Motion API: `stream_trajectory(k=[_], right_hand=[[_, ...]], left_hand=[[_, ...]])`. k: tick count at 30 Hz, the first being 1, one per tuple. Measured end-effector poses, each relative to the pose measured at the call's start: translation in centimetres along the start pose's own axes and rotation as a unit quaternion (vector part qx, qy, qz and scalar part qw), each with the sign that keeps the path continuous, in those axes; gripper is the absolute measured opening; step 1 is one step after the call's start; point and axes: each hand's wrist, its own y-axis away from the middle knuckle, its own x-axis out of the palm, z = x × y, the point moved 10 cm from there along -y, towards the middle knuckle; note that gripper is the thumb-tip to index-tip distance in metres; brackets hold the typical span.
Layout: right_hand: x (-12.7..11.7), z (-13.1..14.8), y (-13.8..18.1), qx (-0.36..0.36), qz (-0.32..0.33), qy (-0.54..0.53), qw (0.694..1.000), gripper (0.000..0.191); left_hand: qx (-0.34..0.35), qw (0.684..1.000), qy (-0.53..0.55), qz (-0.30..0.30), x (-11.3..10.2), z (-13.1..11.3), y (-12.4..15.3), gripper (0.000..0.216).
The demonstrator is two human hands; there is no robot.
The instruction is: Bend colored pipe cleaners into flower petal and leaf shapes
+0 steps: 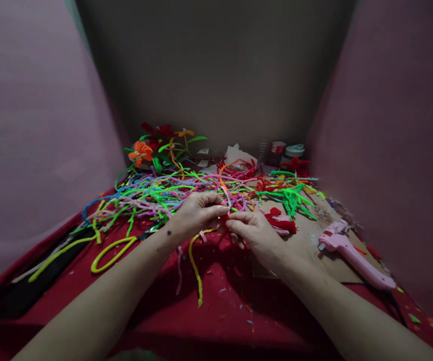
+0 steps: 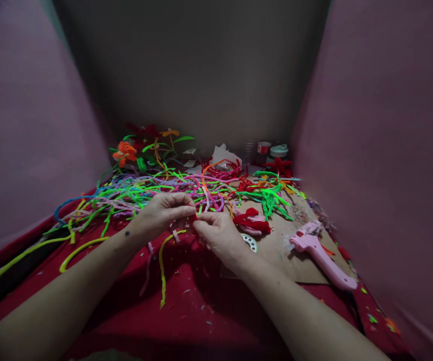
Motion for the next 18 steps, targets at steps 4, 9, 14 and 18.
stream_trajectory(k=[4,9,14,18], right_hand=[[-0.4,-0.2,0.2,0.016,-0.022,0.021,0.999,0.015],[-0.8,0.1,0.1,-0.004,-0.034,-0.022,0.999,0.019],[-2.2,-0.5,-0.5,0.016,-0.073,-0.15,0.986,0.015],[-3.2,-1.0,-0.6,0.021,-0.114,-0.133,0.984,0.02]], left_hand=[[0.065,0.992,-0.107,-0.027,-0.3,-1.0,0.2,0.014],[0.057,0.996,-0.053,-0.034,-0.2,-0.9,0.2,0.015],[-0.045,0.993,-0.027,0.107,2.0,1.0,0.3,0.023],[0.06,0.978,-0.192,0.058,1.4,-0.6,0.3,0.023]])
